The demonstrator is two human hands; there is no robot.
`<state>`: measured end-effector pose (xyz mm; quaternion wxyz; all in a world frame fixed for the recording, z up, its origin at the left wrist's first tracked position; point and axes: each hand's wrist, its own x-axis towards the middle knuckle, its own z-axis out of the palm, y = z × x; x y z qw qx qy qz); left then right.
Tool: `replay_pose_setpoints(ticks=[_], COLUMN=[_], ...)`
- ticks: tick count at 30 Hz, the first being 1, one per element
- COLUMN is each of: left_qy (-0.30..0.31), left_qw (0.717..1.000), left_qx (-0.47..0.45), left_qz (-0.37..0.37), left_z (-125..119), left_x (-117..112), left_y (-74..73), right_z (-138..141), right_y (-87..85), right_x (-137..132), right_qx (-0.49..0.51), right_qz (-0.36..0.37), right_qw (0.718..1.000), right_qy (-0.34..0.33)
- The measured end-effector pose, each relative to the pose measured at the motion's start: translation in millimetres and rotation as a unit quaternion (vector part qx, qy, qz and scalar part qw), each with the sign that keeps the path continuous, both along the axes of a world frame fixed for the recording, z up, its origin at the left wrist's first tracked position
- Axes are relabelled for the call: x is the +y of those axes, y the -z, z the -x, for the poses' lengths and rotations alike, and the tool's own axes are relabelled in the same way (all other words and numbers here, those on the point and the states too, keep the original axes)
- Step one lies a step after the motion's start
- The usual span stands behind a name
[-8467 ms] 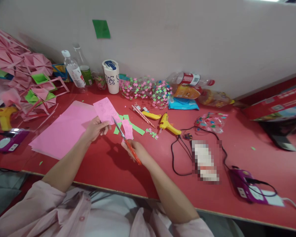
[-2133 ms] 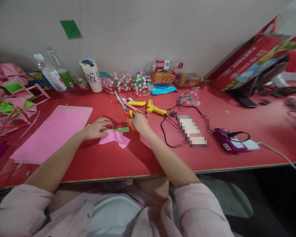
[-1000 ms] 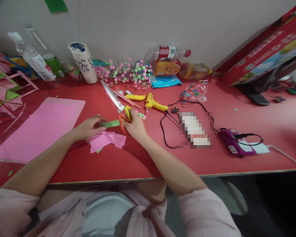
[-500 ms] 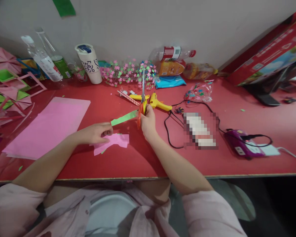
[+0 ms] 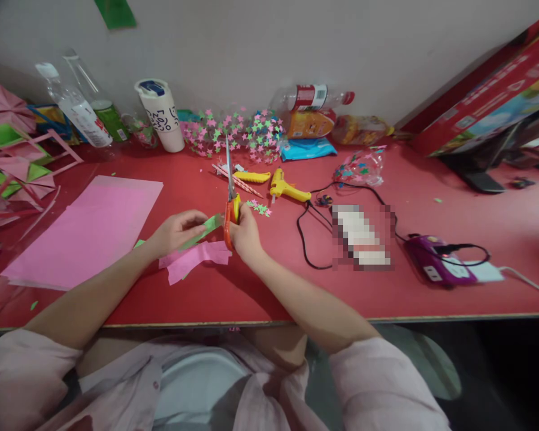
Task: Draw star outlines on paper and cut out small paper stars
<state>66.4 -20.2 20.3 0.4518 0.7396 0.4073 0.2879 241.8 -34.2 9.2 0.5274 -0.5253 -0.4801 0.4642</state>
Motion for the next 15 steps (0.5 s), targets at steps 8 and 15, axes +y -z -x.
replay_pose_setpoints(ticks=[8, 15], left_qy=[0.010, -0.007], left_qw=[0.984, 0.986], left_qx=[-0.097, -0.081], left_qz=[0.148, 0.147], left_z=[-1.9, -2.1], left_x=[-1.3, -2.5], left_y=[-2.1, -7.1], right_z=[-2.9, -1.2], right_y=[-5.8, -9.3], right_x=[-2.3, -5.7], right_qx=[-0.001, 0.043], right_qz=[0.015, -0.002], right_qw=[0.999, 0.997], right_qy=[-0.041, -0.069])
